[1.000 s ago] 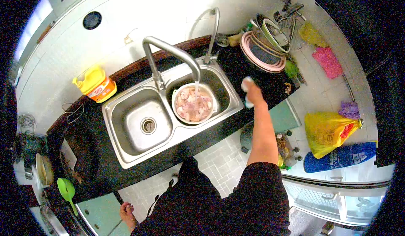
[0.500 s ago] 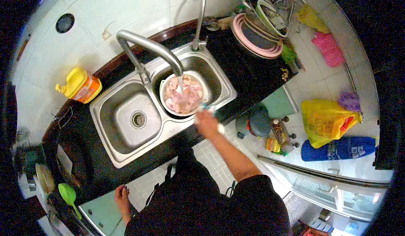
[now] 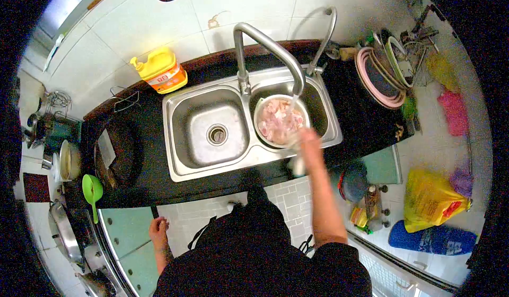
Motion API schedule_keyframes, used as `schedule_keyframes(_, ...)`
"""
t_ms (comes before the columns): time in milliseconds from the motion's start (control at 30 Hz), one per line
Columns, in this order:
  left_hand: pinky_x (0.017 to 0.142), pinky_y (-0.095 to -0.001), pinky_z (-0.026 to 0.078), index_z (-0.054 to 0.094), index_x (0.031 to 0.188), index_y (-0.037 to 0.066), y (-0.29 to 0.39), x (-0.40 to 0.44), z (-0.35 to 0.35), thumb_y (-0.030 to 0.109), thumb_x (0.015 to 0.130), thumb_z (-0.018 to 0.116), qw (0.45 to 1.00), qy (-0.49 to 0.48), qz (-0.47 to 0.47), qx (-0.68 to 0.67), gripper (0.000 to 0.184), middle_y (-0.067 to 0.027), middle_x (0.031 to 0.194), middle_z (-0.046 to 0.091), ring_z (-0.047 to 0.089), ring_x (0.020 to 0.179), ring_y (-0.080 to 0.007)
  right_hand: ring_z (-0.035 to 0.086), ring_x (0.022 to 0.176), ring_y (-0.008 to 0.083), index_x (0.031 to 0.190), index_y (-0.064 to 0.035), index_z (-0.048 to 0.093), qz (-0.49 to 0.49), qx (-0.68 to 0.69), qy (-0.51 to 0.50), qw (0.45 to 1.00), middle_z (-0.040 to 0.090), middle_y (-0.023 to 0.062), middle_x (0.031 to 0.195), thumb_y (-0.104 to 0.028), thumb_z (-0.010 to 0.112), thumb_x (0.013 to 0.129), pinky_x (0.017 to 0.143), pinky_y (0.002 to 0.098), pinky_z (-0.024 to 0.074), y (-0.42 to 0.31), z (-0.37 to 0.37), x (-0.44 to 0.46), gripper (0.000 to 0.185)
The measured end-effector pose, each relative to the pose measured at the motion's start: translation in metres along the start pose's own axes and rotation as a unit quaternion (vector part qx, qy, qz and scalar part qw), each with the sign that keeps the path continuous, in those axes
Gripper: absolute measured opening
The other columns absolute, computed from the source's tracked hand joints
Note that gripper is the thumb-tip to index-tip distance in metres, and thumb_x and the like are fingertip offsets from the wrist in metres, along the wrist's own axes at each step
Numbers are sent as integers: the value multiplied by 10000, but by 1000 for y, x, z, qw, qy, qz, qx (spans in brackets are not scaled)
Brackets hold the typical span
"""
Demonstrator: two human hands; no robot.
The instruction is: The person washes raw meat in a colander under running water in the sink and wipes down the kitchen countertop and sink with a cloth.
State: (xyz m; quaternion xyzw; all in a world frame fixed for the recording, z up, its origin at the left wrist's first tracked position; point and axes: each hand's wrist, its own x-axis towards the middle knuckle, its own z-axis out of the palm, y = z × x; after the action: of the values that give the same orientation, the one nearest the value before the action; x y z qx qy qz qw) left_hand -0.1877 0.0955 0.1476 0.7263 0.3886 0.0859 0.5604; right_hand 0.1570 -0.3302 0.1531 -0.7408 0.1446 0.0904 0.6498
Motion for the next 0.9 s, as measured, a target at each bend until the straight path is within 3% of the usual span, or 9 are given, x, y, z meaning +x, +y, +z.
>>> schedule_keyframes(67,698,-251,478,567,986,-22,-9,-3,-4,47,867,514,999,11,7,31,147,-68,889,592,576,766,-130,546,866,140,1035,-68,605,-133,-21,-1,991,599,43,932,-275,547,853,763,298,444,-61,-42,13,282)
schedule_keyframes(133,697,-251,480,569,986,-21,-12,-5,-4,49,868,511,999,16,9,39,149,-70,888,596,576,756,-130,548,892,149,1093,-63,596,-188,-13,-10,982,596,42,960,-236,546,848,788,289,439,-125,-43,15,304)
schedule_keyframes(233,699,-253,484,570,986,-24,-12,-6,2,49,865,513,1000,9,-4,15,152,-72,880,598,580,756,-133,549,924,181,1076,-32,602,-335,-191,-112,916,590,90,968,-178,537,849,827,280,422,-168,-26,31,278)
schedule_keyframes(333,674,-268,493,573,973,-1,-5,-7,6,93,861,538,999,17,28,6,151,-73,862,601,586,742,-141,571,871,216,922,-12,636,-313,-220,-259,887,609,96,881,-218,629,799,788,310,441,-171,2,31,240)
schedule_keyframes(400,696,-257,489,570,987,-30,-4,-8,7,50,859,520,1000,20,9,11,160,-74,881,598,588,762,-139,586,831,221,891,-25,644,-358,-199,-279,869,625,94,859,-251,672,766,751,331,453,-154,42,24,260)
schedule_keyframes(667,713,-255,484,569,987,-30,-4,-21,9,31,854,510,999,43,-8,3,158,-79,897,601,586,788,-139,594,849,305,922,-23,637,-423,-115,-193,878,623,150,907,-271,665,763,746,332,465,-164,241,9,296)
schedule_keyframes(800,707,-256,484,569,992,-25,3,-43,3,22,850,516,997,62,-27,39,159,-76,894,596,581,794,-139,601,917,279,962,-54,653,-458,-137,-197,856,631,146,966,-257,624,791,809,323,463,-163,253,40,267)
schedule_keyframes(833,707,-255,484,569,989,-25,-5,-48,1,18,846,519,996,82,-41,19,158,-73,885,593,579,793,-140,595,894,296,943,-94,668,-458,-103,-178,865,633,128,944,-306,605,788,798,366,467,-153,247,49,270)
schedule_keyframes(900,707,-255,484,570,986,-25,-21,-60,-1,14,842,521,993,107,-58,-4,157,-70,877,590,578,791,-141,606,931,246,952,-73,663,-391,-88,-182,898,644,124,969,-265,571,817,824,326,459,-132,212,62,252)
